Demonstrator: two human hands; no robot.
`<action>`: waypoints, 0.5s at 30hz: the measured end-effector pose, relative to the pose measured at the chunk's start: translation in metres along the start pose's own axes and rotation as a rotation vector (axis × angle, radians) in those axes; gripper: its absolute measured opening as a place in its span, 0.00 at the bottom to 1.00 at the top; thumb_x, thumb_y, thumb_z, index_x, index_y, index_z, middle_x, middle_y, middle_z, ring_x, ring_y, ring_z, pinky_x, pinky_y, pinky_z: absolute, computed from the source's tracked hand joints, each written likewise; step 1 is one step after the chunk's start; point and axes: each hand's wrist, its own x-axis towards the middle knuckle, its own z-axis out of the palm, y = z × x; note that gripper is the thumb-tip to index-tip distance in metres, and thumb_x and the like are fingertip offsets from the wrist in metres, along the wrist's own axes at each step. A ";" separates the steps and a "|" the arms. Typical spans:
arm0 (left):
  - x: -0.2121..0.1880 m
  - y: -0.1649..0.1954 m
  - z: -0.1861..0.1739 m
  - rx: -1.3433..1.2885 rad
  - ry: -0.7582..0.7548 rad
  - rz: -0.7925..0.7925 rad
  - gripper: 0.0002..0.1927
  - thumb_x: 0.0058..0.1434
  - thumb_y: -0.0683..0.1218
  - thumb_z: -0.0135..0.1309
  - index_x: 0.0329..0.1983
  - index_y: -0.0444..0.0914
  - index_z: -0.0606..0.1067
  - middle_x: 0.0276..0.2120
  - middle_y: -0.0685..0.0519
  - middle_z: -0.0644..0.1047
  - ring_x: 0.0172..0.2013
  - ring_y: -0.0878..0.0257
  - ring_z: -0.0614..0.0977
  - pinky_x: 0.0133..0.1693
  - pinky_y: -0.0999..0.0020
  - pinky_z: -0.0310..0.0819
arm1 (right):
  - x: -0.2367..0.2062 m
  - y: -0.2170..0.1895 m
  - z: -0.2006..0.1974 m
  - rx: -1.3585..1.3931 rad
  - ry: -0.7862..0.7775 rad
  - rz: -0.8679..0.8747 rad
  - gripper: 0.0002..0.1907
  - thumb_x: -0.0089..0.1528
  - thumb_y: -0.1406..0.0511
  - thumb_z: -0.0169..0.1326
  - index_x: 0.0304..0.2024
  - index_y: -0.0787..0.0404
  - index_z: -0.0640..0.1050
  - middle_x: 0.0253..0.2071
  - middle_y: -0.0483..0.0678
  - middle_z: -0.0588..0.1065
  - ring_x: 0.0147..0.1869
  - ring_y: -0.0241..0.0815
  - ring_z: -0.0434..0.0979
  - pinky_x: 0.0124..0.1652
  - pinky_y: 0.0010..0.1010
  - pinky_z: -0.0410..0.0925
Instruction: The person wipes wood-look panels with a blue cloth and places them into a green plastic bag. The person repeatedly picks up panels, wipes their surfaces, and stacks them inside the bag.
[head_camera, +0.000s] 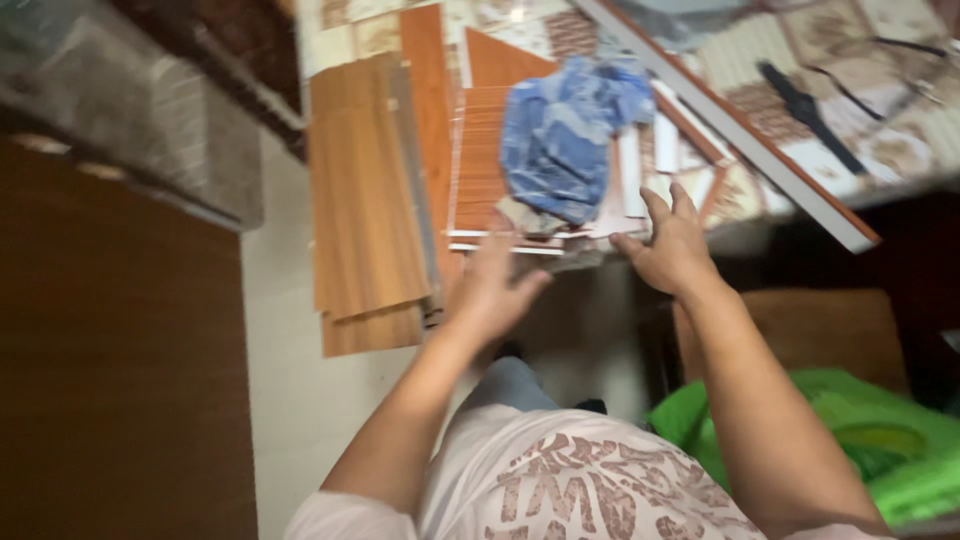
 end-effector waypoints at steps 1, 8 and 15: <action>-0.006 -0.016 -0.020 0.069 0.114 -0.022 0.36 0.57 0.53 0.65 0.67 0.39 0.68 0.68 0.39 0.68 0.65 0.40 0.71 0.64 0.52 0.66 | 0.006 -0.017 0.005 0.020 -0.022 -0.025 0.50 0.54 0.51 0.68 0.73 0.59 0.61 0.76 0.71 0.45 0.79 0.69 0.44 0.70 0.47 0.50; -0.027 -0.093 -0.108 0.161 0.352 -0.441 0.39 0.57 0.53 0.65 0.70 0.41 0.64 0.73 0.43 0.58 0.67 0.42 0.66 0.65 0.44 0.55 | 0.065 -0.120 0.031 -0.081 0.099 -0.154 0.72 0.43 0.43 0.76 0.79 0.53 0.49 0.77 0.71 0.33 0.80 0.81 0.32 0.71 0.64 0.46; -0.026 -0.117 -0.126 0.060 0.199 -0.420 0.39 0.58 0.54 0.65 0.71 0.43 0.64 0.74 0.44 0.56 0.70 0.43 0.62 0.64 0.34 0.50 | 0.136 -0.111 0.103 -0.192 -0.044 0.023 0.68 0.43 0.43 0.75 0.78 0.45 0.51 0.77 0.69 0.38 0.77 0.77 0.35 0.67 0.61 0.50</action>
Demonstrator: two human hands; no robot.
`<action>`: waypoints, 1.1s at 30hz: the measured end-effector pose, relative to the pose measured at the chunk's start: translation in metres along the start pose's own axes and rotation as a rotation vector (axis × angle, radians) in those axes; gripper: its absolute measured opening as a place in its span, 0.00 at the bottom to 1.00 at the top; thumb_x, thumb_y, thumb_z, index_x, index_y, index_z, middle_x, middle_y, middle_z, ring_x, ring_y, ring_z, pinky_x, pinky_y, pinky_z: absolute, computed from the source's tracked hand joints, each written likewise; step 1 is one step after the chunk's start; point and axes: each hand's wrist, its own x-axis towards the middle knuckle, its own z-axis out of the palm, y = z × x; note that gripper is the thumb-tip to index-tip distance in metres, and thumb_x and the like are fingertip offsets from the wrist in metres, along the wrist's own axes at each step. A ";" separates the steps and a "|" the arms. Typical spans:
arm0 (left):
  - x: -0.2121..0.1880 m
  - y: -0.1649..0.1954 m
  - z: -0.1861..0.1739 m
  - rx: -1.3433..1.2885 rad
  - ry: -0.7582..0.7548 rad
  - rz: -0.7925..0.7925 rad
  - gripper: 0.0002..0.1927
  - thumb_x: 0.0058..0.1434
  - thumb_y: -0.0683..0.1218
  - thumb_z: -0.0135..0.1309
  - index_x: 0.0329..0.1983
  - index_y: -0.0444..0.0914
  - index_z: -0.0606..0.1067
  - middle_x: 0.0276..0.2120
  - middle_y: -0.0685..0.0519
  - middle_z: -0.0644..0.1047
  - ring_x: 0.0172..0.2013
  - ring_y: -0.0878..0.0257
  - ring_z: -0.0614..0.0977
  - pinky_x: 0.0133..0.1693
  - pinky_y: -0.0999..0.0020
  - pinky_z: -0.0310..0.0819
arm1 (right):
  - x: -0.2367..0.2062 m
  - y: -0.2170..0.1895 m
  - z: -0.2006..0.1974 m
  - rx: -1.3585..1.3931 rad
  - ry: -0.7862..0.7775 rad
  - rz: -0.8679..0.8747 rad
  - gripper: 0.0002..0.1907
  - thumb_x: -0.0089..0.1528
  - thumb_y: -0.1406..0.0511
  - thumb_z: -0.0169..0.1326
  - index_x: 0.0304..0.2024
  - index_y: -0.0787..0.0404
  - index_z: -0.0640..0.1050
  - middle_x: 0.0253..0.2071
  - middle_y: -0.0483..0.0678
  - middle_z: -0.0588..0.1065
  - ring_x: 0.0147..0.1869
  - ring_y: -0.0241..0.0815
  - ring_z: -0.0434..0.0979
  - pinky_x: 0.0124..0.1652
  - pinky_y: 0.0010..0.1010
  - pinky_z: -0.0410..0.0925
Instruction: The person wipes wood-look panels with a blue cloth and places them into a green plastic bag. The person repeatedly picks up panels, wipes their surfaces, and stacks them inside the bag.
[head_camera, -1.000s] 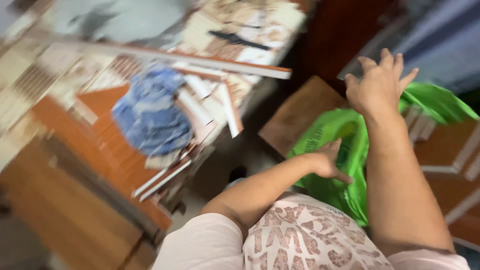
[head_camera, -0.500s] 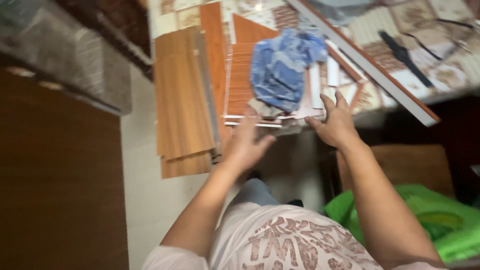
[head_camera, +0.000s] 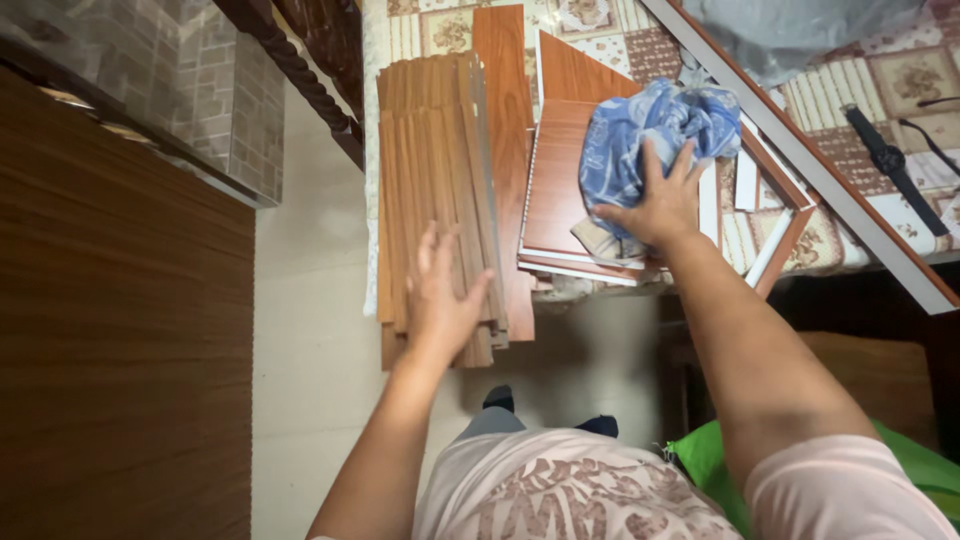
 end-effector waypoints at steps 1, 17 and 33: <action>0.002 -0.001 -0.004 -0.013 -0.011 0.036 0.39 0.58 0.54 0.65 0.70 0.42 0.64 0.74 0.43 0.57 0.70 0.43 0.62 0.64 0.36 0.51 | 0.009 0.010 0.014 -0.017 -0.018 -0.018 0.66 0.45 0.42 0.75 0.77 0.46 0.53 0.76 0.70 0.41 0.76 0.77 0.37 0.68 0.58 0.50; 0.097 0.052 0.107 0.262 -0.525 0.199 0.53 0.57 0.53 0.59 0.75 0.28 0.44 0.75 0.32 0.46 0.71 0.38 0.47 0.65 0.46 0.45 | -0.034 -0.056 -0.074 0.312 0.409 0.006 0.15 0.62 0.72 0.56 0.52 0.62 0.79 0.51 0.55 0.77 0.54 0.52 0.79 0.55 0.41 0.71; 0.065 0.078 0.156 0.417 -0.693 0.111 0.62 0.59 0.72 0.49 0.76 0.28 0.37 0.77 0.37 0.34 0.76 0.45 0.32 0.71 0.51 0.23 | 0.131 -0.052 0.011 -0.195 -0.101 -0.176 0.35 0.60 0.45 0.55 0.70 0.32 0.64 0.78 0.51 0.51 0.80 0.69 0.39 0.65 0.78 0.37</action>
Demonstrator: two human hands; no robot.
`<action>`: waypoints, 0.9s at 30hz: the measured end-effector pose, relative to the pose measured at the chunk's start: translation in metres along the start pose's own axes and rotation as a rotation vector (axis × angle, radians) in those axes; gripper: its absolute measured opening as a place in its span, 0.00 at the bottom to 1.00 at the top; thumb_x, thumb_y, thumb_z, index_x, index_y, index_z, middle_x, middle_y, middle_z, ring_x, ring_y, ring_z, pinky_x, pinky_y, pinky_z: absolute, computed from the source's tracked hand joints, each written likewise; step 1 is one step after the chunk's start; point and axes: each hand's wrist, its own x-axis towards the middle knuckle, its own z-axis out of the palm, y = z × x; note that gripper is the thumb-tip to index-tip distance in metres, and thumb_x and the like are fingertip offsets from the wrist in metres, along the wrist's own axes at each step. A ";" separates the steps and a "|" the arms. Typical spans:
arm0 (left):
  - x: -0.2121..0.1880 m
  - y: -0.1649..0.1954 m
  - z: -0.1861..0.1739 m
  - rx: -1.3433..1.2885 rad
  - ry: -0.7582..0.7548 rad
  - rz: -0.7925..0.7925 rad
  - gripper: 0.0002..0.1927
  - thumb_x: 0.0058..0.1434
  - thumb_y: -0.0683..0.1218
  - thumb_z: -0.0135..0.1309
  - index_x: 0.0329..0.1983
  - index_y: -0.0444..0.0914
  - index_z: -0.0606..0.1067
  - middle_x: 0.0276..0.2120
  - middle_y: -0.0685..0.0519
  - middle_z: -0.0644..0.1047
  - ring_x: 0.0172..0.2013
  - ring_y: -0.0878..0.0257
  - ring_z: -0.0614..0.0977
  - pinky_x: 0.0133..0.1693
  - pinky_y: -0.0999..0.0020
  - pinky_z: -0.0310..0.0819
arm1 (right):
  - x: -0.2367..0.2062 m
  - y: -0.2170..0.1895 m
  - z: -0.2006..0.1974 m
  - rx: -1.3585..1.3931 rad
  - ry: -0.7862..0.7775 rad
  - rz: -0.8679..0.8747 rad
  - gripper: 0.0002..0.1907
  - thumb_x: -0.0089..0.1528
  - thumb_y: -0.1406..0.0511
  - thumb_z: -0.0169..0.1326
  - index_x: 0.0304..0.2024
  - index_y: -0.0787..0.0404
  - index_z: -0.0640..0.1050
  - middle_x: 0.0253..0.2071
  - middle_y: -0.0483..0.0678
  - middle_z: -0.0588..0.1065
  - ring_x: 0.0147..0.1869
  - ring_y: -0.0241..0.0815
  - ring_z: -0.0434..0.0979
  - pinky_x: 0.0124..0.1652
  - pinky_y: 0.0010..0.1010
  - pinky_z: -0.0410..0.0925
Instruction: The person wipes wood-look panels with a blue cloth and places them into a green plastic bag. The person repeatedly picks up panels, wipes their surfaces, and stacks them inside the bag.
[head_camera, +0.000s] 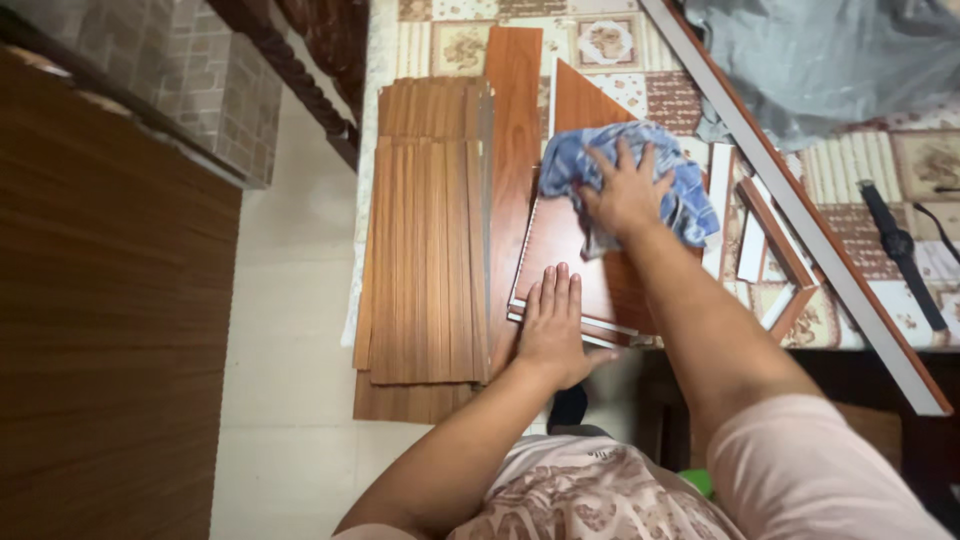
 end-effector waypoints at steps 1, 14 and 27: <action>0.001 0.001 0.003 -0.008 0.101 0.021 0.60 0.60 0.72 0.48 0.76 0.28 0.38 0.76 0.37 0.35 0.76 0.45 0.33 0.71 0.50 0.23 | 0.007 0.000 -0.001 0.017 0.001 0.017 0.35 0.61 0.45 0.55 0.70 0.33 0.64 0.78 0.52 0.51 0.80 0.68 0.39 0.64 0.78 0.37; 0.008 0.011 0.014 0.008 0.183 -0.136 0.63 0.55 0.72 0.58 0.75 0.27 0.45 0.76 0.32 0.38 0.76 0.40 0.33 0.72 0.46 0.24 | -0.161 0.039 0.013 0.031 0.137 -0.198 0.39 0.53 0.58 0.62 0.69 0.45 0.70 0.71 0.56 0.62 0.74 0.67 0.55 0.64 0.65 0.52; 0.037 0.010 -0.026 -0.446 0.459 -0.433 0.56 0.49 0.57 0.71 0.72 0.30 0.55 0.70 0.40 0.59 0.69 0.44 0.60 0.67 0.49 0.53 | -0.178 0.081 0.030 0.293 0.358 -0.284 0.35 0.55 0.63 0.63 0.66 0.54 0.73 0.68 0.67 0.63 0.68 0.68 0.61 0.66 0.54 0.56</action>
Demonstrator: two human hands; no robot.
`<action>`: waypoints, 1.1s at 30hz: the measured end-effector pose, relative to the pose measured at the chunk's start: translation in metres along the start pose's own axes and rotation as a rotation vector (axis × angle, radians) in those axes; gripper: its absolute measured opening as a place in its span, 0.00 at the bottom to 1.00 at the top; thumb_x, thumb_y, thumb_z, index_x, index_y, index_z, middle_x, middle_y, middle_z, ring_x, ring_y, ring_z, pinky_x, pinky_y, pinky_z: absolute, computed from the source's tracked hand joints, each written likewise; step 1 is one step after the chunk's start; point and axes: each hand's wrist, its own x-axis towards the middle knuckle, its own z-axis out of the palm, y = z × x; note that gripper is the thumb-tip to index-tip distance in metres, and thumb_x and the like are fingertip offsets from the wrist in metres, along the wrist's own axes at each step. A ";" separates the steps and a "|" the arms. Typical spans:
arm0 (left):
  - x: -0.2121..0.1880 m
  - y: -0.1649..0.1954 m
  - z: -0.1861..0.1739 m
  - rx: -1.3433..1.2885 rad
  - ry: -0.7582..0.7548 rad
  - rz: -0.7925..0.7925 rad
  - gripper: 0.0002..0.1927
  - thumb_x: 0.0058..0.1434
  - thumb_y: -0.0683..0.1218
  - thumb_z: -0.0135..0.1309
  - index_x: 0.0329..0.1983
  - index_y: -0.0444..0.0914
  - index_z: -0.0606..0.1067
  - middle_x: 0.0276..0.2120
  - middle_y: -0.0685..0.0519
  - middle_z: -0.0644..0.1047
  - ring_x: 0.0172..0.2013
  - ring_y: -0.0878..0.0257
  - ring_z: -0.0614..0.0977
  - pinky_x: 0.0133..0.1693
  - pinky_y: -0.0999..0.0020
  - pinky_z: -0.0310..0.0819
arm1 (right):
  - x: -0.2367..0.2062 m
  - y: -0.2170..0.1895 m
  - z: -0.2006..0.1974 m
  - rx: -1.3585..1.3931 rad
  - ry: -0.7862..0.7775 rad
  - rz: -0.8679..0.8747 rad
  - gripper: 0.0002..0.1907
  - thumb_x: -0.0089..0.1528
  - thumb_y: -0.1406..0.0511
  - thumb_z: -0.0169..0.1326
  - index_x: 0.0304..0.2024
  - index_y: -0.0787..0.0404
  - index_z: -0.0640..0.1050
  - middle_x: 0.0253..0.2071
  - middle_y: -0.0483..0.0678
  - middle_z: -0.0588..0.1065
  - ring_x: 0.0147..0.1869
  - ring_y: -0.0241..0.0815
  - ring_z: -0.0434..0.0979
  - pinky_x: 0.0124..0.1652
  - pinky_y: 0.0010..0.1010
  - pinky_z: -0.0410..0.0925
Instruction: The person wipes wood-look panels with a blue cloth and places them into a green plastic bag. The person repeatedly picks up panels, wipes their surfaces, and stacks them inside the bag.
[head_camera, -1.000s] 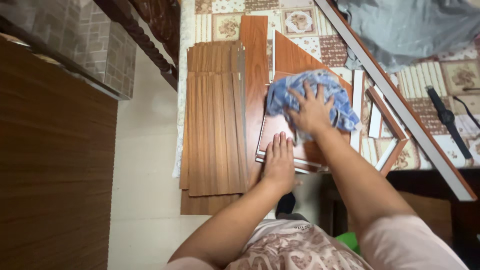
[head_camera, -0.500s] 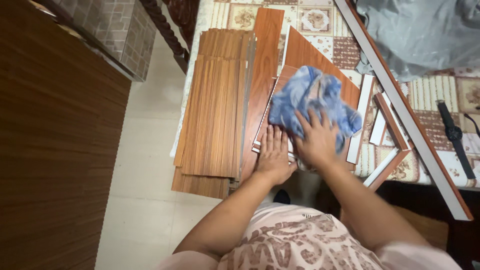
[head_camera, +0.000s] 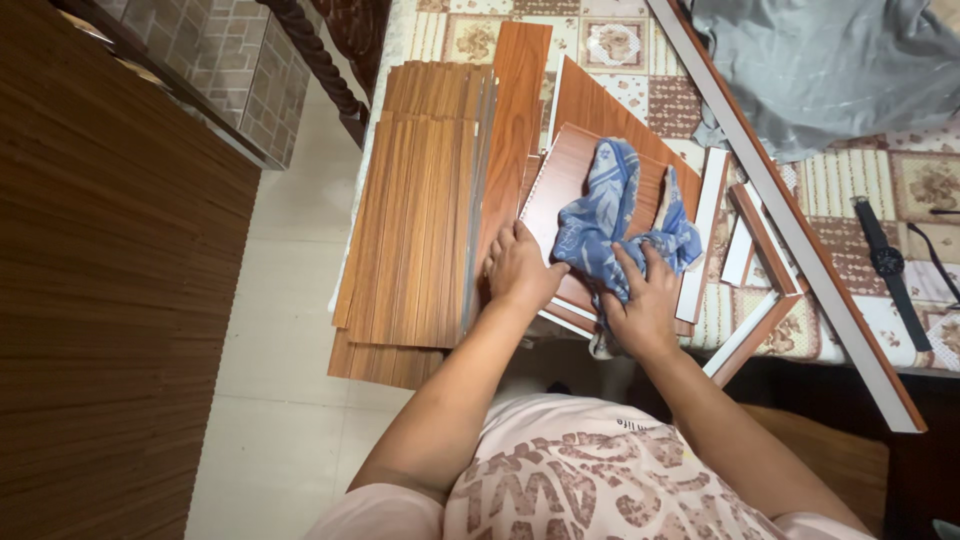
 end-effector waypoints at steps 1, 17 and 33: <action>0.001 0.002 -0.001 0.016 -0.006 -0.017 0.54 0.49 0.57 0.71 0.71 0.32 0.56 0.69 0.40 0.61 0.69 0.44 0.60 0.67 0.49 0.54 | -0.001 0.001 0.000 -0.001 0.002 0.001 0.35 0.55 0.63 0.63 0.66 0.54 0.73 0.68 0.67 0.63 0.68 0.68 0.61 0.67 0.54 0.56; 0.009 -0.028 0.047 -0.615 -0.259 -0.054 0.30 0.60 0.45 0.51 0.67 0.34 0.66 0.55 0.33 0.79 0.56 0.42 0.82 0.55 0.54 0.74 | 0.013 -0.045 -0.026 -0.034 -0.228 -0.150 0.39 0.52 0.62 0.60 0.68 0.48 0.69 0.69 0.55 0.64 0.71 0.63 0.59 0.65 0.59 0.52; -0.012 -0.043 0.066 -0.468 0.130 0.051 0.35 0.58 0.52 0.64 0.63 0.33 0.66 0.53 0.32 0.76 0.54 0.41 0.78 0.55 0.53 0.71 | 0.125 0.105 -0.008 0.042 0.270 0.364 0.14 0.68 0.62 0.60 0.49 0.67 0.80 0.47 0.63 0.77 0.50 0.63 0.77 0.52 0.48 0.68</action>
